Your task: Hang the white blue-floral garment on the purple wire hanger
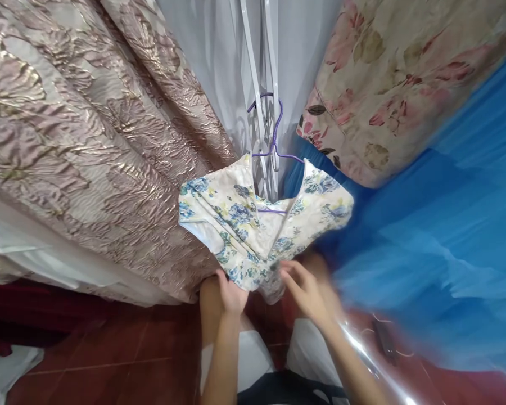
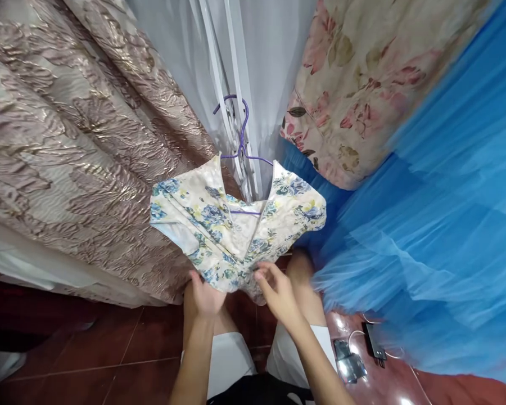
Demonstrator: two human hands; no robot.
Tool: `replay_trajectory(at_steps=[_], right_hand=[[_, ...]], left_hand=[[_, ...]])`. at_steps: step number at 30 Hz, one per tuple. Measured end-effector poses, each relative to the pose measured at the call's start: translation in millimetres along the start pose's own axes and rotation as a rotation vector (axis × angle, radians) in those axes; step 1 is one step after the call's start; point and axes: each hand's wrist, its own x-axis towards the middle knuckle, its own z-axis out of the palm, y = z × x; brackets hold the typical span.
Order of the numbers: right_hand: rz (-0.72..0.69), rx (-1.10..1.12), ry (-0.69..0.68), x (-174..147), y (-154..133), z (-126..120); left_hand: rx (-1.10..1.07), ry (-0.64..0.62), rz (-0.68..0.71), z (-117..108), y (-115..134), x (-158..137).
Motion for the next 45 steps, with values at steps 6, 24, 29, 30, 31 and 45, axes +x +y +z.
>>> replay_trajectory(at_steps=[6,24,29,30,31,45], right_hand=[[-0.062,-0.262,0.007,30.6,-19.4,22.1],[0.111,0.029,0.14,2.7,-1.1,14.9],[0.117,0.261,0.101,4.1,-15.1,16.9],[0.1,0.268,0.134,8.3,-20.8,14.0],[0.076,0.268,0.17,14.5,-28.3,9.9],[-0.275,0.315,0.213,139.2,-148.8,-4.4]], left_hand=[[0.345,0.286,0.046,5.0,-33.5,-26.1],[0.885,0.123,0.814,24.3,-58.5,-24.4],[0.823,0.009,0.629,53.3,-59.5,-12.3],[0.809,-0.018,0.624,58.1,-59.2,-10.9],[0.802,-0.047,0.621,62.5,-59.1,-10.4],[0.981,-0.175,0.607,42.8,-78.9,-11.5]])
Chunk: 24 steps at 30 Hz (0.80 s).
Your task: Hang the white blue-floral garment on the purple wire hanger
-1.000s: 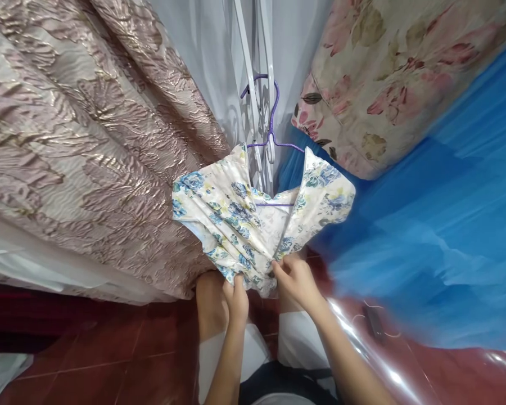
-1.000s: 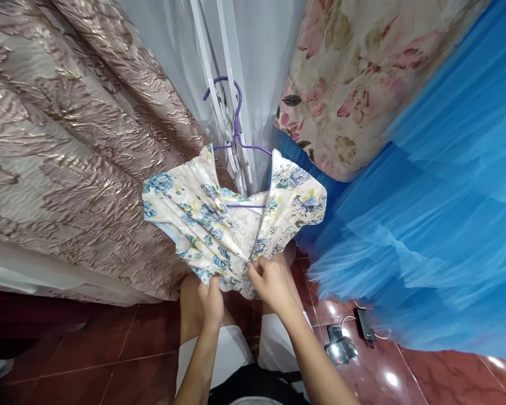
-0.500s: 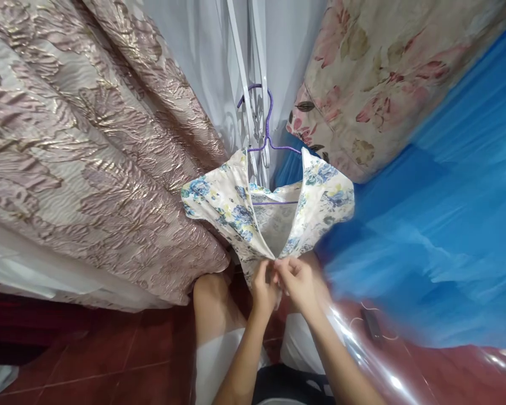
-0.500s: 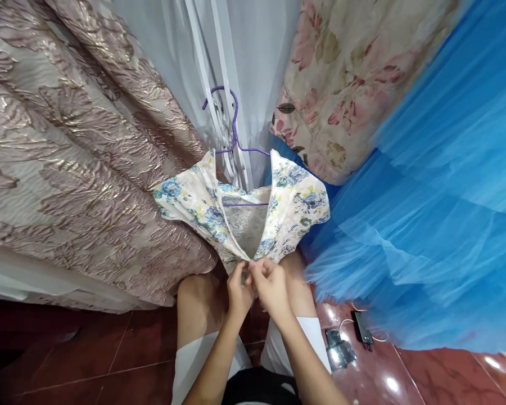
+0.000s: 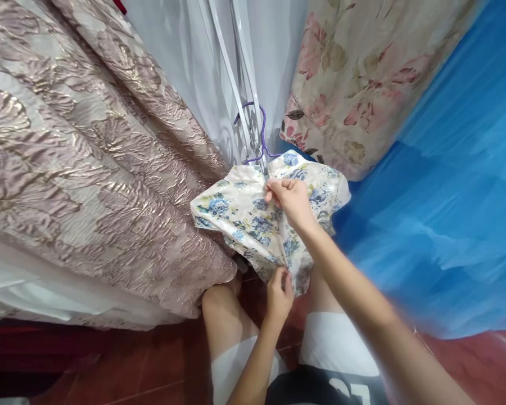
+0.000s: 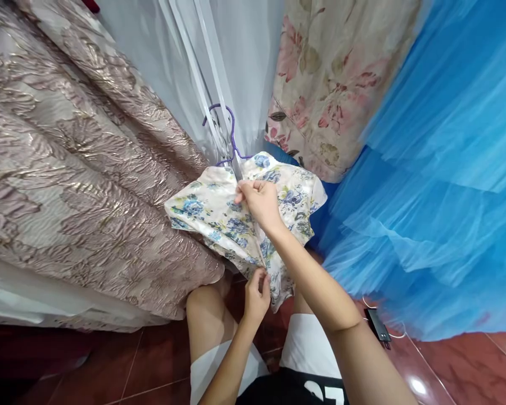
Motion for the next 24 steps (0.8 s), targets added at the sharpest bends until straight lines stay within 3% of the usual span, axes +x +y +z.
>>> replay_trajectory(at_steps=[4,7,10,12,14,17,19,21,24], right_hand=[[-0.049,-0.015,0.005,-2.8,-7.2,1.5],[-0.086,-0.046,-0.014,-10.7,-10.6,1.6],[-0.093,-0.061,-0.014,-21.3,-12.0,-0.5],[-0.083,-0.064,-0.022,-27.6,-13.9,-3.4],[-0.09,-0.074,-0.035,-31.5,-16.9,-6.2],[-0.128,-0.079,-0.044,-30.7,-18.9,-8.4],[-0.157,-0.069,-0.039,-26.1,-14.2,-7.7],[-0.173,-0.064,-0.022,-20.9,-2.3,-5.3],[-0.136,-0.113,0.002,-20.9,26.0,-1.4]], left_hand=[[0.008,-0.026,-0.013,6.9,-19.5,-16.5],[-0.013,0.012,-0.023,-1.2,-18.5,-10.4],[-0.03,0.169,0.099,-31.9,5.7,32.7],[-0.011,0.338,0.29,-62.1,34.1,79.6],[0.073,0.383,0.475,-92.4,66.3,131.0],[0.235,0.184,0.649,-121.7,107.2,192.5],[0.324,0.094,0.696,-127.1,124.1,213.9],[0.394,0.098,0.729,-127.2,133.6,222.8],[0.454,0.222,0.757,-136.7,140.2,232.1]])
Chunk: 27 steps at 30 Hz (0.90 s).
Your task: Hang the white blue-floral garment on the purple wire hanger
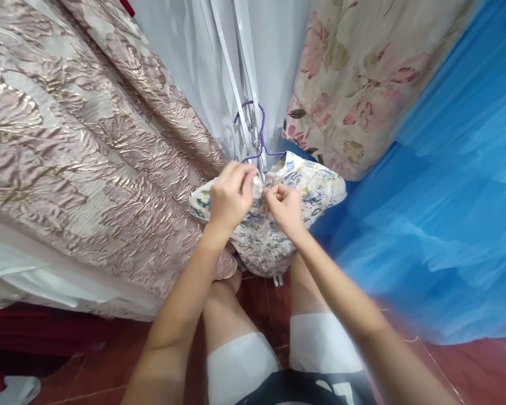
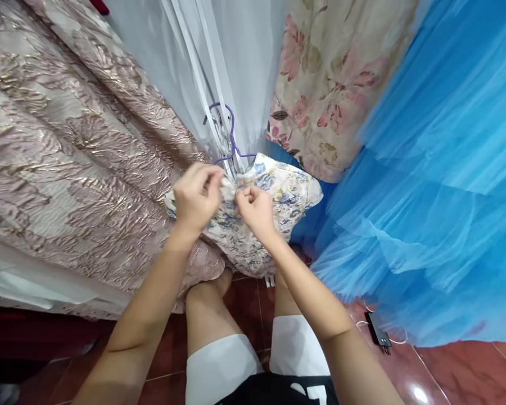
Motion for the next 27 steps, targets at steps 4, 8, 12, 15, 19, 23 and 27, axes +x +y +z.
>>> replay_trajectory(at_steps=[4,8,12,15,19,23,27], right_hand=[[0.08,-0.12,-0.032,-27.8,28.8,-2.0],[0.127,-0.14,-0.083,-57.5,32.3,-15.6],[0.161,-0.148,-0.179,-77.1,33.8,-19.7],[0.19,-0.144,-0.231,-91.7,44.2,-19.4],[0.241,-0.203,-0.263,-110.3,60.9,-26.3],[0.269,-0.341,-0.266,-121.6,74.7,-34.5],[0.311,-0.34,-0.287,-129.6,94.3,-41.2]], left_hand=[[0.191,0.167,-0.098,-28.4,-52.3,12.2],[0.237,0.135,-0.227,-50.9,-130.2,-17.2],[0.128,0.072,-0.4,-43.4,-160.9,-83.6],[0.072,0.024,-0.444,-23.7,-138.1,-133.7],[-0.17,-0.175,-0.56,2.7,-72.8,-176.7],[-0.347,-0.219,-0.526,25.5,-5.4,-175.9],[-0.655,-0.352,-0.488,52.5,44.2,-153.6]])
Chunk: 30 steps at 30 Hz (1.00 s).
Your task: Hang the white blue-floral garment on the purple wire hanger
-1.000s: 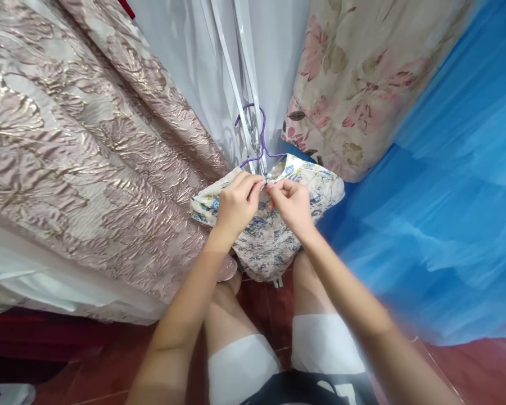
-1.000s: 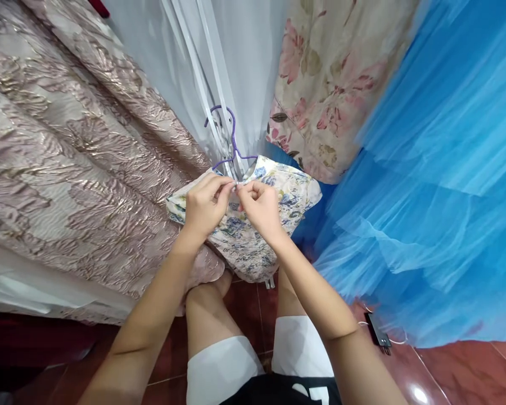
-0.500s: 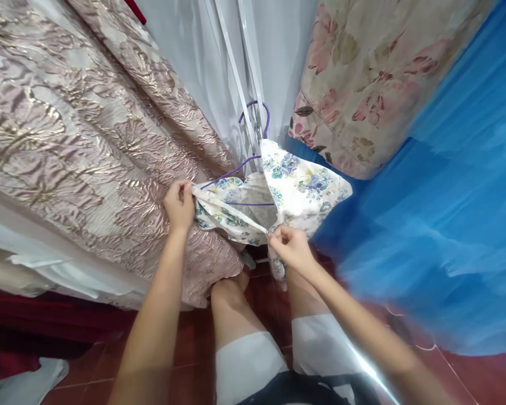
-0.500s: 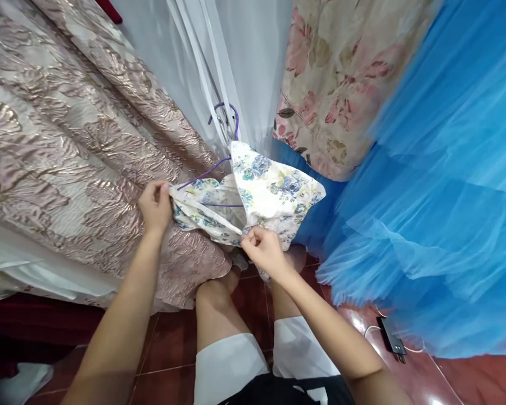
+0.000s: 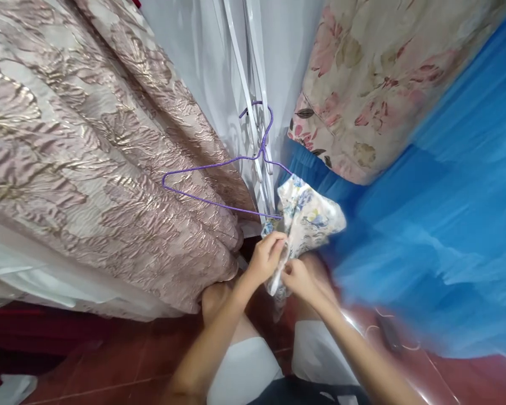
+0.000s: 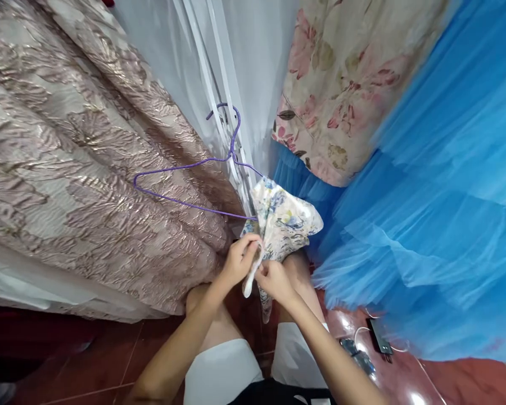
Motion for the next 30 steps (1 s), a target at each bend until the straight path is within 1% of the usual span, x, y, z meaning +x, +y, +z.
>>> replay_trajectory(at_steps=[2,3,4,6,8,10,12,13,14,15,17,18,19,20,21,23,24,25,26,28,29,30], right_hand=[[-0.023,0.027,-0.028,-4.2,9.0,-5.0],[-0.02,0.036,-0.047,-7.8,11.2,-10.0],[0.0,0.046,-0.068,-12.2,11.7,-16.1],[0.056,0.089,-0.117,-22.8,7.4,-29.1],[0.079,0.204,-0.149,-32.5,-1.1,-37.7],[0.061,0.362,-0.159,-38.6,-10.1,-38.9],[0.074,0.502,-0.175,-40.7,-18.1,-35.5],[0.096,0.557,-0.198,-40.6,-22.1,-34.3],[0.123,0.592,-0.244,-40.2,-26.5,-34.7],[0.151,0.604,-0.317,-39.5,-31.5,-37.1],[0.178,0.577,-0.525,-37.6,-43.8,-49.5],[0.169,0.547,-0.6,-36.4,-51.0,-59.2],[0.147,0.52,-0.644,-34.7,-58.6,-70.8],[0.11,0.502,-0.648,-32.4,-66.5,-83.7],[0.065,0.485,-0.607,-29.4,-74.3,-97.6],[-0.049,0.404,-0.484,-21.2,-88.6,-125.6],[-0.092,0.332,-0.413,-16.2,-94.4,-139.0],[-0.12,0.27,-0.348,-10.9,-98.9,-151.5],[-0.131,0.23,-0.277,-5.4,-101.9,-163.0],[-0.141,0.205,-0.155,5.6,-102.5,-183.8],[-0.139,0.212,-0.093,11.4,-100.5,-193.6],[-0.138,0.226,-0.026,17.7,-97.3,-203.1]], left_hand=[[-0.048,-0.093,0.004,17.9,8.0,3.8],[-0.054,-0.12,0.0,24.4,10.0,3.3],[-0.055,-0.133,-0.012,29.2,11.2,1.6],[-0.05,-0.116,-0.045,33.6,12.7,-4.0],[-0.043,-0.096,-0.054,32.2,16.2,-8.2],[-0.032,-0.108,-0.044,26.3,22.9,-7.8],[-0.023,-0.149,-0.067,17.6,30.6,-3.0],[-0.042,-0.176,-0.101,12.8,33.6,-0.3],[-0.094,-0.205,-0.149,8.3,35.5,1.8],[-0.186,-0.235,-0.205,4.2,35.9,2.3],[-0.456,-0.292,-0.308,-1.2,32.8,-3.4],[-0.586,-0.313,-0.339,-2.2,29.9,-10.2],[-0.68,-0.334,-0.359,-2.2,26.7,-19.2],[-0.726,-0.359,-0.372,-1.5,23.9,-29.8],[-0.736,-0.408,-0.384,-0.6,21.9,-41.1],[-0.693,-0.537,-0.428,-0.5,21.7,-61.5],[-0.645,-0.579,-0.448,-2.1,23.7,-68.5],[-0.571,-0.58,-0.447,-4.9,27.1,-72.7],[-0.48,-0.54,-0.415,-9.0,31.4,-73.7],[-0.279,-0.388,-0.28,-19.6,42.3,-67.3],[-0.207,-0.328,-0.205,-25.3,48.1,-61.2],[-0.167,-0.294,-0.15,-30.9,53.8,-54.1]])
